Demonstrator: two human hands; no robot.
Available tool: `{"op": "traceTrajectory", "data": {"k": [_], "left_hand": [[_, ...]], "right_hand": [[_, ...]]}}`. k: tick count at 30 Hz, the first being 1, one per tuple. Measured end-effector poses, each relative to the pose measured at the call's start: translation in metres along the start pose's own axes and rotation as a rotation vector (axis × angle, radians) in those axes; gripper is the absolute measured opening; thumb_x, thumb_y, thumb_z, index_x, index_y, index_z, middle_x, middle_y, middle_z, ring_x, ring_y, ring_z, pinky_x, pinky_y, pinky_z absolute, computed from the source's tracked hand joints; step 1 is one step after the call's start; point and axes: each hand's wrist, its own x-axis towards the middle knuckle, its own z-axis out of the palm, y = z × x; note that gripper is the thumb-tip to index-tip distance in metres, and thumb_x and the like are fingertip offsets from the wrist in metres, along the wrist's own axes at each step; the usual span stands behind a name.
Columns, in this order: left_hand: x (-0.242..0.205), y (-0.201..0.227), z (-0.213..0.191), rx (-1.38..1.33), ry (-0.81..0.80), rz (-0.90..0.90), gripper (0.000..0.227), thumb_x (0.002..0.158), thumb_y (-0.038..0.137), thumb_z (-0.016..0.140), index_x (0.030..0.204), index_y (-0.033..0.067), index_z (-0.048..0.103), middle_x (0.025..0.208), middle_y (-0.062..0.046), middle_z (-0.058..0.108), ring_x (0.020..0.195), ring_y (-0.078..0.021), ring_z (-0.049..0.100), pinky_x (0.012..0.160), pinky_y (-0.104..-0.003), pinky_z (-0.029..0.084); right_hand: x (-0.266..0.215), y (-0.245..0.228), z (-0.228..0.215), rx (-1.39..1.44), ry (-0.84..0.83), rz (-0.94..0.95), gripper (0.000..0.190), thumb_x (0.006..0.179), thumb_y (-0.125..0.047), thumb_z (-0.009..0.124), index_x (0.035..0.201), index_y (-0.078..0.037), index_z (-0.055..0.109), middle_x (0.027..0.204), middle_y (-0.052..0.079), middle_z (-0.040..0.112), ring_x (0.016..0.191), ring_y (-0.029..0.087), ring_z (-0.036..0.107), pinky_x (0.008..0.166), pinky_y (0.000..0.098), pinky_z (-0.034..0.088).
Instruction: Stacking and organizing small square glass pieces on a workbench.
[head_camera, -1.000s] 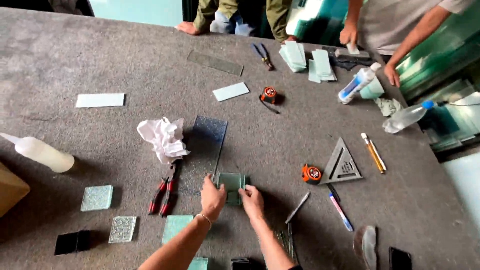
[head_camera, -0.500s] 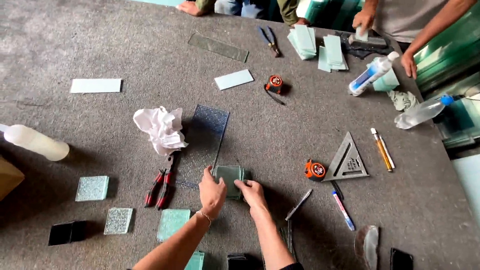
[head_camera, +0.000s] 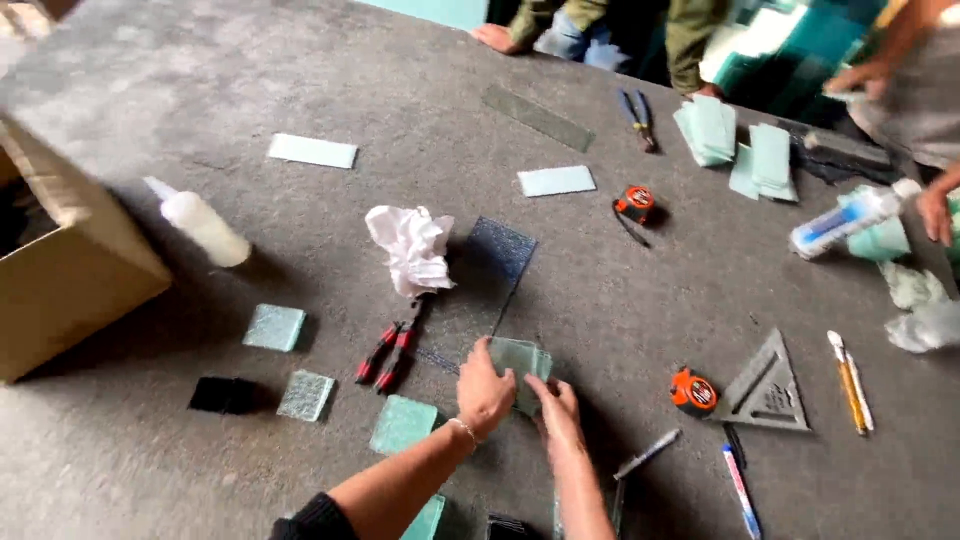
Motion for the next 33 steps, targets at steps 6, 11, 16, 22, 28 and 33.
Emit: {"op": "traceTrajectory", "data": {"k": [6, 11, 16, 22, 28, 33], "left_hand": [[-0.072, 0.017, -0.026, -0.153, -0.006, 0.136, 0.081, 0.095, 0.039, 0.07, 0.165, 0.0163, 0.037, 0.159, -0.017, 0.054, 0.145, -0.0415, 0.05, 0.115, -0.064, 0.042], [-0.146, -0.011, -0.107, -0.64, -0.362, -0.17, 0.098, 0.085, 0.047, 0.082, 0.169, 0.0247, 0.035, 0.135, -0.007, 0.061, 0.123, -0.02, 0.063, 0.105, -0.034, 0.053], [-0.208, -0.08, -0.187, -0.872, -0.484, -0.218, 0.096, 0.083, 0.038, 0.086, 0.167, 0.0154, 0.045, 0.107, -0.003, 0.067, 0.096, -0.013, 0.064, 0.089, -0.029, 0.053], [-0.235, -0.179, -0.296, -0.931, -0.352, -0.383, 0.065, 0.083, 0.019, 0.09, 0.145, 0.0103, 0.071, 0.111, -0.017, 0.083, 0.087, -0.0245, 0.078, 0.072, -0.037, 0.062], [-0.192, -0.304, -0.406, -1.042, -0.217, -0.406, 0.031, 0.099, 0.006, 0.076, 0.128, -0.0052, 0.079, 0.105, -0.022, 0.086, 0.084, -0.0326, 0.078, 0.078, -0.041, 0.06], [-0.112, -0.416, -0.434, -0.925, -0.226, -0.549, 0.015, 0.103, 0.004, 0.076, 0.116, -0.0025, 0.078, 0.107, -0.022, 0.082, 0.084, -0.0306, 0.069, 0.087, -0.049, 0.056]], "right_hand": [[-0.069, -0.014, -0.043, -0.03, 0.07, -0.09, 0.024, 0.096, -0.015, 0.081, 0.119, -0.012, 0.073, 0.109, 0.012, 0.08, 0.095, 0.02, 0.072, 0.07, 0.0327, 0.048], [-0.151, 0.02, -0.068, 0.068, -0.004, -0.22, 0.021, 0.102, -0.008, 0.07, 0.122, -0.003, 0.07, 0.117, 0.019, 0.076, 0.106, 0.03, 0.073, 0.085, 0.0413, 0.057], [-0.157, 0.13, -0.11, -0.883, 0.035, -1.115, 0.043, 0.094, -0.012, 0.068, 0.134, -0.023, 0.079, 0.143, 0.019, 0.068, 0.097, 0.032, 0.077, 0.09, 0.0359, 0.061], [-0.35, 0.097, 0.103, -0.489, 0.04, 0.064, 0.047, 0.09, -0.024, 0.078, 0.136, -0.018, 0.088, 0.106, 0.014, 0.09, 0.073, 0.026, 0.063, 0.069, 0.0313, 0.042], [-0.319, 0.192, 0.237, -0.148, -0.599, 0.263, 0.061, 0.09, -0.014, 0.081, 0.143, -0.005, 0.053, 0.129, 0.024, 0.079, 0.109, 0.03, 0.076, 0.088, 0.0393, 0.058], [-0.291, 0.247, 0.31, -0.353, -0.655, 0.325, 0.046, 0.101, -0.013, 0.078, 0.14, -0.006, 0.055, 0.12, 0.016, 0.079, 0.105, 0.024, 0.075, 0.092, 0.0379, 0.059]]}}
